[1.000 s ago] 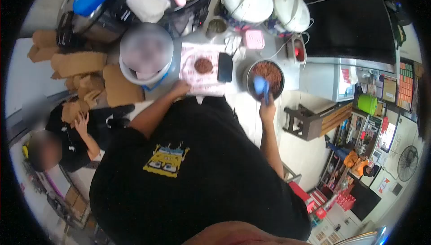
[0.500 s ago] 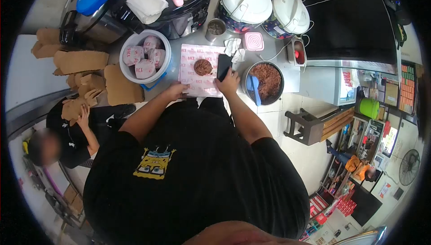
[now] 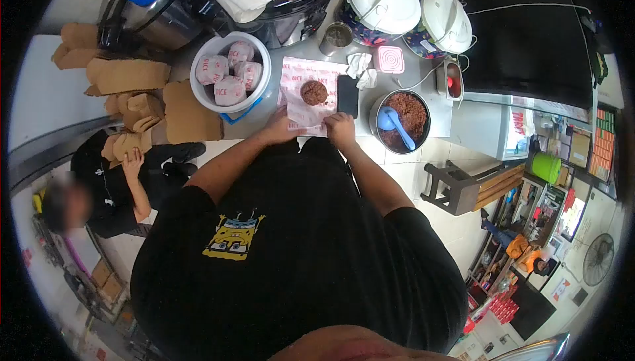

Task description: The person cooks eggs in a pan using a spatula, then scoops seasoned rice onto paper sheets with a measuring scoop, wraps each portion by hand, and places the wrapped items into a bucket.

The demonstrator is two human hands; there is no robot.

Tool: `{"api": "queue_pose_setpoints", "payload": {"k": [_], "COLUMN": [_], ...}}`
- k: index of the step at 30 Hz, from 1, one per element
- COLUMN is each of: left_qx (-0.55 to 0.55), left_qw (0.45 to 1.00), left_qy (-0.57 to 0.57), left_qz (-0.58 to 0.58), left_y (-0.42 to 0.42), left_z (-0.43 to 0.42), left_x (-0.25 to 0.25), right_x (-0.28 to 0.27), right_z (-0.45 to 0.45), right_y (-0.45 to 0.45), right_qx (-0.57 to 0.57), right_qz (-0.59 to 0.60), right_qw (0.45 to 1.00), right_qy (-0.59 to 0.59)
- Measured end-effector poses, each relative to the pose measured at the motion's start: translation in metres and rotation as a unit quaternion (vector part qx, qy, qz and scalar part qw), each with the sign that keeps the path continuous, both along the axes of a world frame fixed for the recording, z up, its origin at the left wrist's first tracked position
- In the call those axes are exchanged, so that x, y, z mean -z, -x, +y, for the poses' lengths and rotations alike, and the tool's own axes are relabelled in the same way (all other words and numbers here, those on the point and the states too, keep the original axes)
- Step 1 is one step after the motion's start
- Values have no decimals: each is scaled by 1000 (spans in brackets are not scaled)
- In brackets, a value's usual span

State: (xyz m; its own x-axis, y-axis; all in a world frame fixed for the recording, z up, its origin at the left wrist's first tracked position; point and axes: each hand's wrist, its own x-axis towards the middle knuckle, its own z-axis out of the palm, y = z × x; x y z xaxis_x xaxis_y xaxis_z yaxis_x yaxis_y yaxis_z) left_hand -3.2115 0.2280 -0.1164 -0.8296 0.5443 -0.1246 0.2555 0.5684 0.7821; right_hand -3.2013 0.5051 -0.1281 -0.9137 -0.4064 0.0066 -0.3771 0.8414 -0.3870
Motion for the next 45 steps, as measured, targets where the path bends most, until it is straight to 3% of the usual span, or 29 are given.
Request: {"api": "queue_pose_setpoints", "payload": {"k": [1, 3, 4, 8, 11, 13, 14, 15, 16, 17, 20, 21, 23, 24, 26, 29, 34, 36, 37, 39, 41, 42, 45], "left_qx": [-3, 162, 195, 166, 187, 83, 81, -74, -224, -219, -30, -26, 155, 157, 118, 91, -4, -97, -98, -223, -277, -327, -387], "left_qw": [1000, 944, 927, 936, 928, 963, 963, 984, 971, 972, 987, 988, 969, 969, 980, 982, 997, 990, 990, 949, 944, 935, 912], "left_qy": [-1, 272, 303, 307, 290, 255, 257, 158, 52, 50, 22, 19, 82, 80, 115, 151, 69, -57, -56, -8, -4, -1, 64], "left_qz": [-1, -94, -100, -50, -141, 7, 6, -32, -69, -72, 155, 154, 171, 172, 115, 64, 37, 81, 80, -221, -179, -137, -120], "left_y": [-7, -14, -17, -21, -13, -18, -18, -14, -12, -9, 11, 13, 14, 14, 6, -16, -37, -34, -31, -23, -13, -8, 3], "left_z": [1, 1, -1, 0, -9, -23, -30, -35, -37, -38, -43, -47, -58, -60, -67, -85, -93, -83, -81, -73, -61, -55, -40], "left_x": [-6, -14, -3, 2, 9, 35, 39, 27, 20, 20, 9, 23, 62, 51, 14, 22, 24, 40, 41, 43, 48, 49, 51], "right_x": [1, -3, -8, -24, -23, -20, -19, -22, -29, -34, -15, -9, 1, -1, -10, -17, -38, -34, -30, -21, -6, 28, 27], "right_z": [0, 0, -3, -18, -28, -30, -28, -30, -31, -29, -9, -3, 10, 14, 20, 22, 9, 3, -2, -7, -9, -2, -6], "right_y": [1, 1, 2, -7, -18, -27, -30, -30, -31, -35, -34, -32, -29, -28, -27, -28, -25, -19, -13, 0, 14, 19, 30], "right_qx": [25, 11, 0, -39, -79, -100, -102, -101, -51, 1, 40, 45, -9, -7, -33, -10, 118, 162, 171, 177, 254, 251, 290], "right_qz": [-5, 4, 14, 35, 16, 20, 12, 13, 43, 72, 22, 21, 2, 2, -90, -166, -213, -219, -185, -151, -271, -225, -252], "right_qw": [998, 998, 998, 998, 996, 994, 994, 995, 998, 997, 997, 997, 997, 997, 989, 972, 942, 932, 926, 917, 850, 899, 890], "right_qy": [56, 59, 64, 38, -28, -43, -24, -24, 1, 24, 63, 60, 79, 77, 109, 163, 229, 239, 282, 324, 373, 280, 245]}}
